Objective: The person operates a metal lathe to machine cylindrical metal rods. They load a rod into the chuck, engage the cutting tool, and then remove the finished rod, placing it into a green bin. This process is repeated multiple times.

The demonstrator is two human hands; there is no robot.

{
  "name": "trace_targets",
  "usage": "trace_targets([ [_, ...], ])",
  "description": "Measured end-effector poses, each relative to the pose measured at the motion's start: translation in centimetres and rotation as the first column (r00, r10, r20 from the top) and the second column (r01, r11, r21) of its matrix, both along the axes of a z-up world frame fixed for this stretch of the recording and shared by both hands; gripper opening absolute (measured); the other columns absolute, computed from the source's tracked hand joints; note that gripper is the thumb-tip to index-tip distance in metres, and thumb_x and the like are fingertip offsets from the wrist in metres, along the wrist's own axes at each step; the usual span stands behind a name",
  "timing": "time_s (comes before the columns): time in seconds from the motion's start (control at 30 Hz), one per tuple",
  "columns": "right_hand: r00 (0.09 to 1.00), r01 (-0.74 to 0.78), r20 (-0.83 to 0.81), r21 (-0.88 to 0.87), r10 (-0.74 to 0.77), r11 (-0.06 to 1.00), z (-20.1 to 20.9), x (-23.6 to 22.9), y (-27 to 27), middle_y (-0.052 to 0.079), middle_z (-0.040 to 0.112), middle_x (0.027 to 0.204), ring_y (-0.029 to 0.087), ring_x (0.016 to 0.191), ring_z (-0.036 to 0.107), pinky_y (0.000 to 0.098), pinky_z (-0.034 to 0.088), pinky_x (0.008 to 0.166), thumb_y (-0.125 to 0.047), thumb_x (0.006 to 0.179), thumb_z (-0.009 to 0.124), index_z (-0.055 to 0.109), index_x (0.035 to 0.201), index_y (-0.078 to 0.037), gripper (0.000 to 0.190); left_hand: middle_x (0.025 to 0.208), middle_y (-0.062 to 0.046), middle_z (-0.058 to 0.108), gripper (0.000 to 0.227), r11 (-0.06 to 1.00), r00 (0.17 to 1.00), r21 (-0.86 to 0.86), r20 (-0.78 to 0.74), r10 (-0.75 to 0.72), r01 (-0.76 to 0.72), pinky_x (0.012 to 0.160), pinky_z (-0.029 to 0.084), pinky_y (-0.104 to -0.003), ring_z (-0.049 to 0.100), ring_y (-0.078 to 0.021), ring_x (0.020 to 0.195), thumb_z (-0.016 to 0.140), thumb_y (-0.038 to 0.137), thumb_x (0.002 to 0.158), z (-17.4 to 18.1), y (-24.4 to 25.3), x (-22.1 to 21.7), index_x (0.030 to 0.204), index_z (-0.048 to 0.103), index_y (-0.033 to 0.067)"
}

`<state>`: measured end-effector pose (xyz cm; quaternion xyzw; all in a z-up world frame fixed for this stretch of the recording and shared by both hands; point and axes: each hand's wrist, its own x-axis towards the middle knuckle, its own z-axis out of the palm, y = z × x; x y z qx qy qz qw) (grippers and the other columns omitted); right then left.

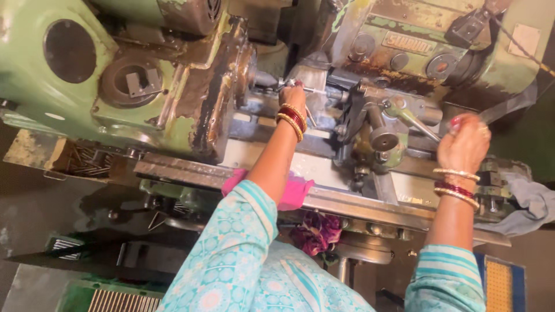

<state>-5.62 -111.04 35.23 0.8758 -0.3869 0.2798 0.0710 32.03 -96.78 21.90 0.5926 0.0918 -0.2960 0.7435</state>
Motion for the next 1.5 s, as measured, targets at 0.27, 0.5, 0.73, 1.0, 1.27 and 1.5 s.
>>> trace_targets([
  [0.27, 0.999, -0.031, -0.013, 0.212, 0.035, 0.977, -5.4, -2.5, -3.3, 0.031, 0.064, 0.106, 0.051, 0.101, 0.06, 0.0584, 0.048, 0.088, -0.01, 0.096, 0.059, 0.062, 0.118, 0.001, 0.025, 0.101, -0.013, 0.072, 0.03, 0.955, 0.97, -0.179, 0.01, 0.243, -0.238, 0.085, 0.048, -0.038, 0.061, -0.0224, 0.091, 0.071, 0.025, 0.093, -2.4, -2.0, 0.5, 0.103, 0.073, -0.003],
  [0.5, 0.987, 0.161, -0.052, 0.274, -0.152, 0.948, -6.8, -2.3, 0.7, 0.032, 0.066, 0.096, 0.054, 0.091, 0.062, 0.0617, 0.048, 0.08, -0.012, 0.095, 0.061, 0.065, 0.114, 0.001, 0.023, 0.104, -0.007, 0.072, 0.035, 0.901, 0.948, -0.296, -0.101, 0.301, -0.317, 0.089, 0.044, -0.034, 0.057, -0.0188, 0.096, 0.072, 0.033, 0.094, -4.7, -3.4, 2.0, 0.103, 0.075, -0.0007],
  [0.73, 0.999, 0.016, 0.033, 0.355, -0.029, 0.935, -4.6, -2.4, -4.6, 0.03, 0.067, 0.104, 0.051, 0.098, 0.065, 0.0558, 0.052, 0.086, -0.008, 0.098, 0.057, 0.067, 0.118, -0.001, 0.024, 0.089, -0.007, 0.076, 0.034, 0.964, 0.967, -0.08, -0.032, 0.251, -0.253, 0.076, 0.05, -0.035, 0.066, -0.0189, 0.079, 0.071, 0.034, 0.091, -5.1, -1.8, 0.6, 0.096, 0.078, 0.0015],
  [1.0, 0.998, 0.039, 0.028, 0.279, -0.048, 0.96, -5.4, -2.9, -3.9, 0.03, 0.066, 0.105, 0.051, 0.098, 0.063, 0.0564, 0.051, 0.085, -0.008, 0.096, 0.057, 0.069, 0.117, -0.003, 0.025, 0.076, -0.007, 0.07, 0.04, 0.981, 0.981, 0.031, 0.035, 0.189, -0.19, 0.062, 0.052, -0.034, 0.066, -0.0183, 0.068, 0.07, 0.04, 0.096, -4.2, -0.1, 1.0, 0.097, 0.075, 0.0001],
  [1.27, 1.0, -0.006, 0.01, 0.302, 0.003, 0.953, -5.4, -3.1, -5.0, 0.029, 0.069, 0.101, 0.049, 0.099, 0.064, 0.0561, 0.05, 0.089, -0.014, 0.104, 0.053, 0.067, 0.112, 0.001, 0.022, 0.085, -0.006, 0.072, 0.027, 0.905, 0.944, -0.299, -0.225, 0.242, -0.303, 0.064, 0.055, -0.028, 0.065, -0.0156, 0.07, 0.069, 0.024, 0.095, -9.0, -3.2, 3.5, 0.098, 0.074, -0.0023],
  [1.5, 0.986, 0.163, -0.012, 0.28, -0.166, 0.946, -6.8, -2.3, 2.4, 0.031, 0.065, 0.102, 0.052, 0.096, 0.061, 0.0603, 0.047, 0.081, -0.01, 0.095, 0.062, 0.061, 0.118, -0.001, 0.024, 0.08, -0.008, 0.065, 0.022, 0.834, 0.917, -0.415, -0.32, 0.239, -0.363, 0.061, 0.055, -0.029, 0.059, -0.0157, 0.065, 0.071, 0.018, 0.096, -11.1, -4.5, 4.8, 0.092, 0.071, -0.004],
])
